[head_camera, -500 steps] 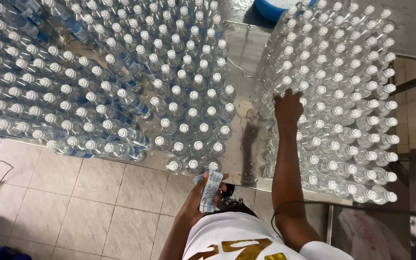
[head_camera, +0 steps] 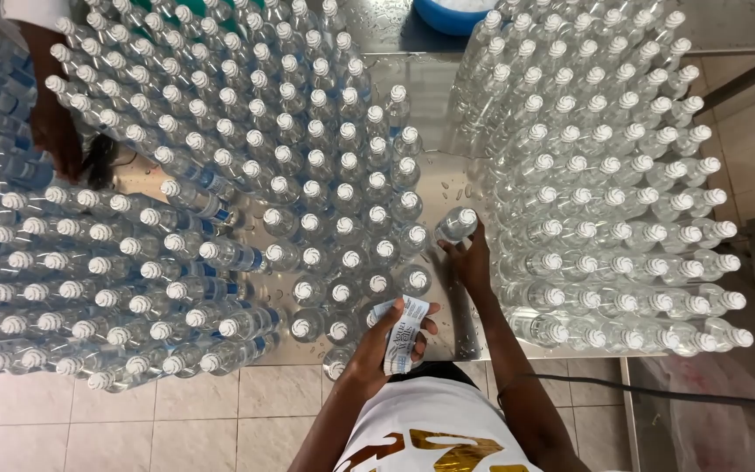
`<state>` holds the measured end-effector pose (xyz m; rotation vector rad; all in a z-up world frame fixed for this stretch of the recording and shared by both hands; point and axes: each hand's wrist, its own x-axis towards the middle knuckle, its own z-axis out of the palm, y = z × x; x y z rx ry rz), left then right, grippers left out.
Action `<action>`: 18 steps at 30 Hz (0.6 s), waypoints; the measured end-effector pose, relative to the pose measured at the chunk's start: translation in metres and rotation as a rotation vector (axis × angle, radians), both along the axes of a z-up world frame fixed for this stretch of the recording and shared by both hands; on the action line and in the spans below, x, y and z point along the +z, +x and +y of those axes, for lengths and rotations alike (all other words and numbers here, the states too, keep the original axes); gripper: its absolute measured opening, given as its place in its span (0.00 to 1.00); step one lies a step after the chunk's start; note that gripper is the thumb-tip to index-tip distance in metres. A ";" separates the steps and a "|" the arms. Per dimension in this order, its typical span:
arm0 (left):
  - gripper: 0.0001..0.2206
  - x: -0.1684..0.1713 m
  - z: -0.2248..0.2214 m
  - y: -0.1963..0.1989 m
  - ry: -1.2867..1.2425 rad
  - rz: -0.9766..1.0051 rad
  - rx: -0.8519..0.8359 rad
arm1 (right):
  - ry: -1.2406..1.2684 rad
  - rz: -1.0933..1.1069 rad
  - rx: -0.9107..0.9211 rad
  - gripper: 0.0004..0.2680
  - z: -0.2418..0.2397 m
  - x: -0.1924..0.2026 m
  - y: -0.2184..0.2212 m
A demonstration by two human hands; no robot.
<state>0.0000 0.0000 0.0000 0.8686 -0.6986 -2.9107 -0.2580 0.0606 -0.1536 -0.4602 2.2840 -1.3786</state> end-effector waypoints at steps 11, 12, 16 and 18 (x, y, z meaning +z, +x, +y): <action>0.31 -0.001 -0.013 0.000 -0.018 0.022 0.045 | -0.048 -0.033 -0.011 0.24 -0.031 -0.034 -0.021; 0.32 0.000 -0.015 -0.001 -0.026 -0.002 0.048 | -0.128 0.003 0.019 0.25 -0.041 -0.036 -0.031; 0.35 0.008 -0.023 -0.001 -0.025 -0.019 0.099 | -0.212 0.061 0.048 0.26 -0.097 -0.061 -0.085; 0.35 0.001 -0.025 0.004 -0.013 -0.023 0.148 | -0.227 0.074 0.064 0.28 -0.136 -0.079 -0.121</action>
